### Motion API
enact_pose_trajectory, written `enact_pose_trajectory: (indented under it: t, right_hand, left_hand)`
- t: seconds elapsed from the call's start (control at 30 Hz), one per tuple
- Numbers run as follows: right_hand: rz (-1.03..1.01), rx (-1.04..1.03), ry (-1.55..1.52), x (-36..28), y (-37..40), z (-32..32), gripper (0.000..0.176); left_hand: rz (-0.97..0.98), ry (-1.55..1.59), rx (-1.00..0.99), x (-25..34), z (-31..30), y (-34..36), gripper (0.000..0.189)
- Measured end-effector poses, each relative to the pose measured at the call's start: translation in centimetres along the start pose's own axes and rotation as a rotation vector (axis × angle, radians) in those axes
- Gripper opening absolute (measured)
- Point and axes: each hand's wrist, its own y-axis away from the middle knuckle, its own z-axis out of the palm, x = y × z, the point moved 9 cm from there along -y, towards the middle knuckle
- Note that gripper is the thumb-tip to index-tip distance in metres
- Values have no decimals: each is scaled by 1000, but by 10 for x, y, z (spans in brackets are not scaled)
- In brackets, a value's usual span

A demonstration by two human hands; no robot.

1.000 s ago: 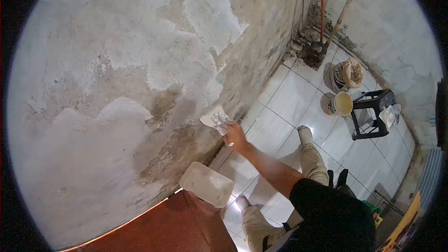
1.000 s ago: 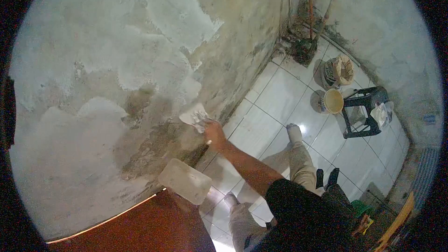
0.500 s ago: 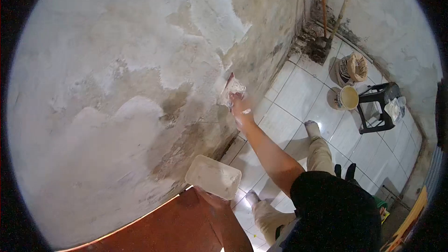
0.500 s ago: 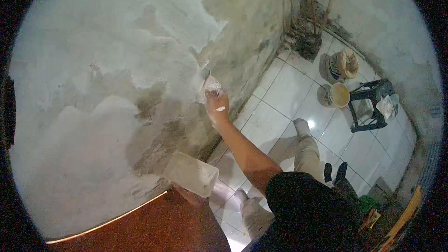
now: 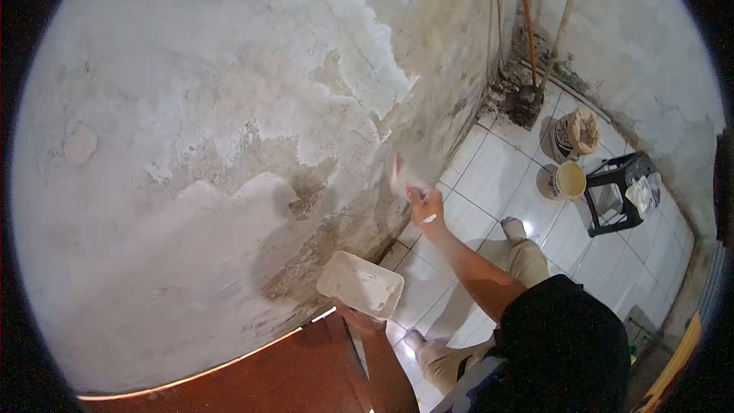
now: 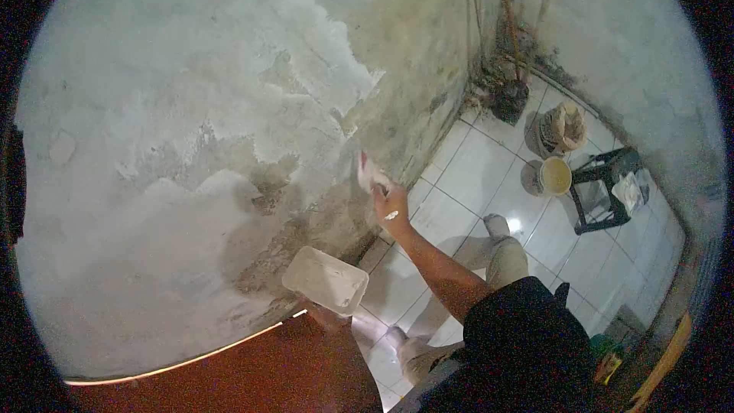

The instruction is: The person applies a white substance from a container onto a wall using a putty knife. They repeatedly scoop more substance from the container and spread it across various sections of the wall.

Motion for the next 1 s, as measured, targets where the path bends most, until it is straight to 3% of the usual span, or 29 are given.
enact_pose_trajectory:
  t: [0.03,0.1,0.13,0.23,0.3,0.33,0.4,0.5,0.57,0.63,0.7,0.73,0.8,0.83,0.9,0.93,1.0]
  right_hand:
    - [2,17,-4,-11,-2,-3,26]
    - [9,244,39,-35,-6,-21,31]
    - [-140,357,72,-61,-4,-23,33]
    - [-50,361,-19,-103,-6,9,31]
    - [-93,209,-133,-94,-14,70,28]
    - [-99,197,-142,-101,-5,81,28]
    - [-342,59,133,-136,21,102,39]
    - [-466,-120,220,-149,46,89,33]
    - [-457,-163,216,-122,37,75,29]
    - [-361,-255,263,-105,21,59,25]
    - [-185,-115,-40,-29,-13,50,17]
    - [-201,-128,-41,-38,-14,39,17]
    - [330,-58,-476,-2,-22,25,9]
    - [313,-74,-472,-7,-31,28,9]
    - [596,102,-665,16,-34,28,9]
    - [595,93,-652,18,-39,28,9]
    - [624,-172,-813,0,-47,56,5]
  left_hand:
    - [-9,-9,-12,3,1,1,67]
    - [-34,51,-22,7,5,3,70]
    - [-35,58,-33,9,9,1,70]
    - [-27,16,-33,25,8,0,71]
    - [-5,-23,-26,44,9,8,72]
    - [110,-202,-7,73,45,23,73]
    - [134,-166,-18,92,58,34,73]
    - [150,-58,-25,113,59,44,72]
    - [162,23,-23,117,62,49,71]
    - [205,-26,-127,124,79,59,70]
    - [260,-55,-107,130,83,67,70]
    - [299,-88,-80,132,82,72,69]
    - [381,-144,-23,134,81,77,69]
    - [418,-171,6,134,81,78,69]
    - [430,-95,-43,128,82,77,69]
    - [426,-42,-90,124,81,80,69]
    - [400,-28,-51,117,72,88,68]
